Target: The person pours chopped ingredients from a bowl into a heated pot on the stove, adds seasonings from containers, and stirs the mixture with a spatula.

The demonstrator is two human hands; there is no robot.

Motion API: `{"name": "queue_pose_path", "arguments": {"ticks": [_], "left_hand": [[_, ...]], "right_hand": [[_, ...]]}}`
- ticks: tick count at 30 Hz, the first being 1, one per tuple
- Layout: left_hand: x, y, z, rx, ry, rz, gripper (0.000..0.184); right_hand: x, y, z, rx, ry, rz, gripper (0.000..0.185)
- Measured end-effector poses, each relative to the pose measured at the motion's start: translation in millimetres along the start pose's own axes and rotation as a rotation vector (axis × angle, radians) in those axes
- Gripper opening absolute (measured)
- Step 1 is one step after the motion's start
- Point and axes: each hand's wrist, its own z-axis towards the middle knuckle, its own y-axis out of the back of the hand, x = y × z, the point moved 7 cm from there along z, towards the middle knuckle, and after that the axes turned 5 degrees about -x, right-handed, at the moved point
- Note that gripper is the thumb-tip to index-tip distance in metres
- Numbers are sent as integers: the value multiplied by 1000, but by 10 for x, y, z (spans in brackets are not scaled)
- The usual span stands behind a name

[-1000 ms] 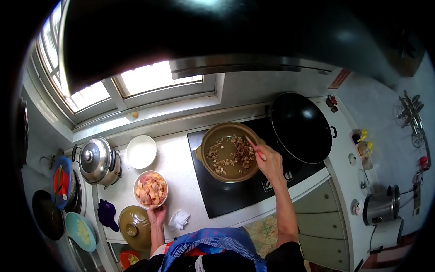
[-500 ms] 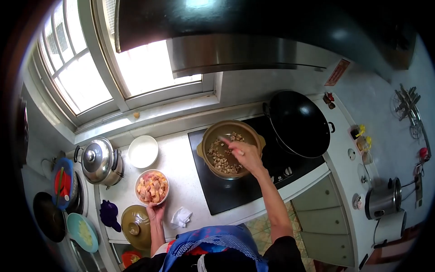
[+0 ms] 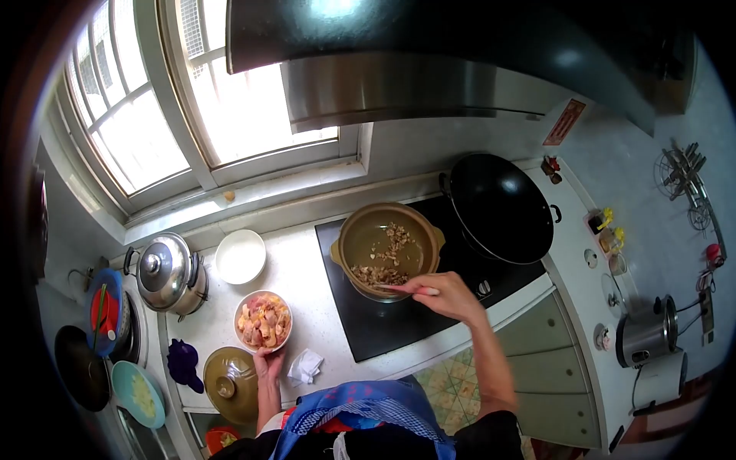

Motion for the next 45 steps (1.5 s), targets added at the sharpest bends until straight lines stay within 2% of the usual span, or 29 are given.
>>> {"name": "queue_pose_path", "arguments": {"ticks": [2,4,5,7,9,12,14,17,20,21,24,27,29,31,32,33,36,39,43,45], "left_hand": [[51,-40,67,27,4,-4,77],[86,-154,53,48,2,1,78],[73,-154,54,52,-2,1,78],[68,-126,62,31,17,3,78],[48,-139,50,45,11,14,77],[49,-135,32,52,10,24,77],[46,-148,29,49,10,22,76],[39,-118,7,41,-4,38,75],[15,-48,56,30,-38,82,74],[22,-48,49,27,-35,85,74],[22,-73,29,5,-49,108,74],[19,-56,48,21,-44,107,73],[19,-59,54,35,-44,92,73],[18,-52,46,34,-48,82,73],[14,-51,42,34,-46,77,73],[10,-53,36,35,-50,75,73],[17,-44,45,27,-44,88,72],[13,-28,66,45,-53,78,72],[10,-72,26,43,-69,92,71],[18,-50,20,34,-69,106,71]], "right_hand": [[-103,-183,133,-60,17,54,21],[-175,-112,252,-312,-6,30,19],[-223,-113,307,-313,-2,32,19],[-249,-1,402,-459,80,-108,18],[-278,28,498,-466,147,-157,18],[-347,7,512,-419,231,-252,18],[-469,-33,459,-248,139,-302,17],[-294,158,207,-174,94,-172,17],[53,461,3,-105,-56,-137,19],[69,534,-32,-104,-61,-136,19],[132,499,-69,90,8,-32,21],[-53,271,18,151,24,-74,21],[-168,180,104,89,-25,-90,20],[-257,284,190,-246,15,-18,20],[-326,289,240,-321,6,4,21],[-390,226,311,-320,10,5,21],[-584,93,506,-526,38,-38,21],[-622,-221,617,-419,66,42,20],[-214,-332,414,-39,106,141,19],[-80,-169,218,86,203,41,20]]}}
